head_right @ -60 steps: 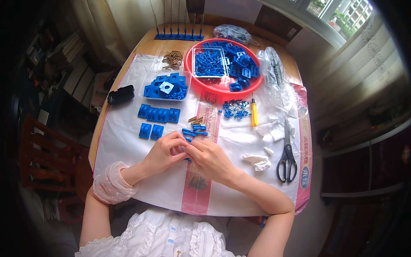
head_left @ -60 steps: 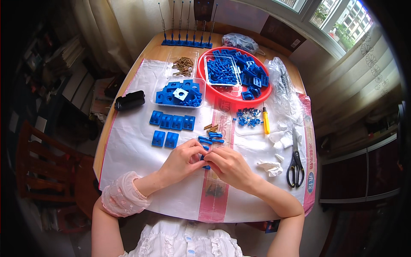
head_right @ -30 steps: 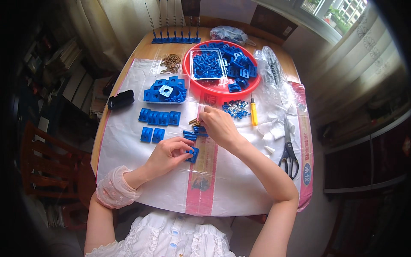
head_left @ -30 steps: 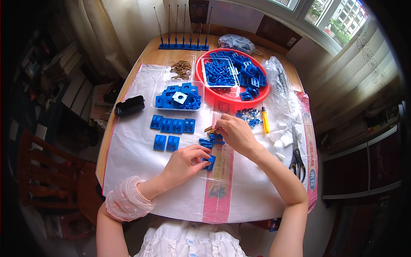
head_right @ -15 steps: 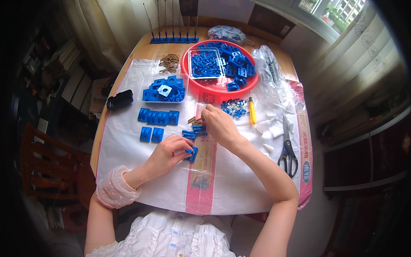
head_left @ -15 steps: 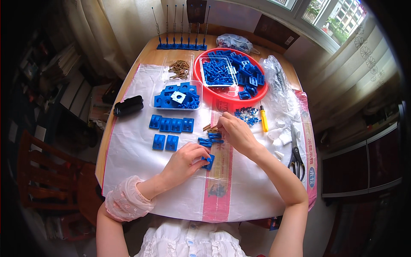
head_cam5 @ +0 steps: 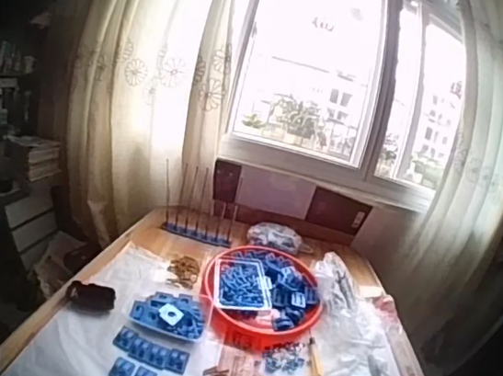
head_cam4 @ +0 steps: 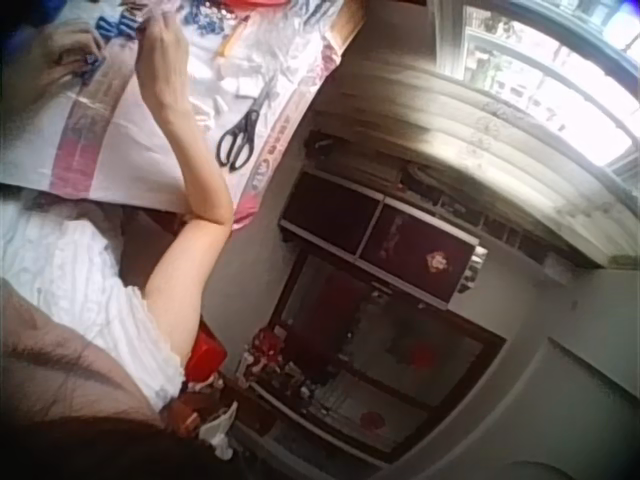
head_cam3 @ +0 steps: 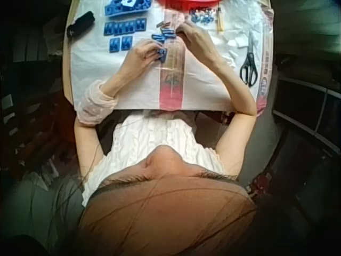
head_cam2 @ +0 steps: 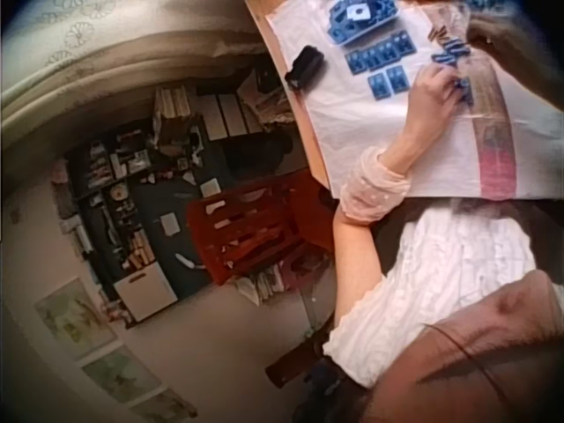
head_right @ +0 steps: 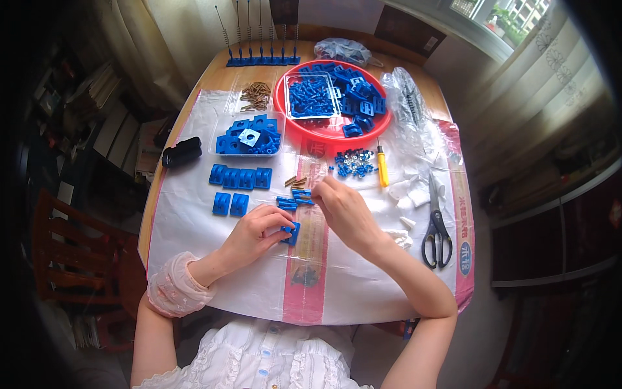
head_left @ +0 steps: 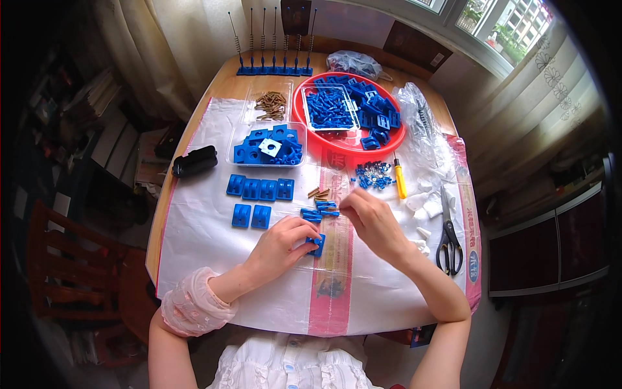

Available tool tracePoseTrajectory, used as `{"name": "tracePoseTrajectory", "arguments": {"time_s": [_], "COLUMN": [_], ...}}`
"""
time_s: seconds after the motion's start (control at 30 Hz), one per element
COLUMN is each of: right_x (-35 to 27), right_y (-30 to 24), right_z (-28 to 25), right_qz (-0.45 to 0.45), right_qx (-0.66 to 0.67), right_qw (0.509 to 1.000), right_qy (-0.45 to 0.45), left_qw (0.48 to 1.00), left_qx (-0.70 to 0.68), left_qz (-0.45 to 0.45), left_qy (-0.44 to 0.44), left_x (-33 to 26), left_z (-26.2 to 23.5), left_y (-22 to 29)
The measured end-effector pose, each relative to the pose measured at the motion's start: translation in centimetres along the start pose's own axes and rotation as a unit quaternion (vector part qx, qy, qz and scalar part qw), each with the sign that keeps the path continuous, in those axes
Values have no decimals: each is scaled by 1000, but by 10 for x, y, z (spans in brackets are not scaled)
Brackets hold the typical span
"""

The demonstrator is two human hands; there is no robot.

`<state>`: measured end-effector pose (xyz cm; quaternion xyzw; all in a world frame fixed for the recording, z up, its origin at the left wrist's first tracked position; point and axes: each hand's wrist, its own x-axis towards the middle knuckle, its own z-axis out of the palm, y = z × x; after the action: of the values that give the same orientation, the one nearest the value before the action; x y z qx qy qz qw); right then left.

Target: Assembling blue plastic components using a screwdriver.

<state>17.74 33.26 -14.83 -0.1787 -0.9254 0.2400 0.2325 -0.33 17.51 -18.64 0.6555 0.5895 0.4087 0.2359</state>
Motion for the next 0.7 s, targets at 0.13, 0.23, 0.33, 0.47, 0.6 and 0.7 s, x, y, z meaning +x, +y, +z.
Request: {"name": "tracePoseTrajectory", "arguments": {"time_s": [0.13, 0.23, 0.33, 0.47, 0.6, 0.7], "right_x": [-39, -52, -55, -55, -56, -56], "right_y": [-15, -18, -21, -19, -21, -21], "right_z": [6, 12, 17, 26, 28, 26], "right_qz": [26, 24, 7, -15, 5, -2], "right_qx": [38, 15, -18, -36, -32, -29], "right_qw": [998, 998, 997, 996, 997, 997], "right_qy": [-43, -60, -72, -76, -75, -72], "left_qw": [1000, 1000, 999, 998, 998, 998], "left_qx": [-18, -19, -33, -49, -52, -54], "left_qz": [-10, -7, -22, -38, -41, -37], "left_qy": [-4, -9, -12, -17, -18, -17], "left_x": [2, 3, 5, 6, 6, 6], "left_z": [-1, 0, -1, -2, -3, -2], "left_y": [2, -2, 1, 3, 6, 4]}}
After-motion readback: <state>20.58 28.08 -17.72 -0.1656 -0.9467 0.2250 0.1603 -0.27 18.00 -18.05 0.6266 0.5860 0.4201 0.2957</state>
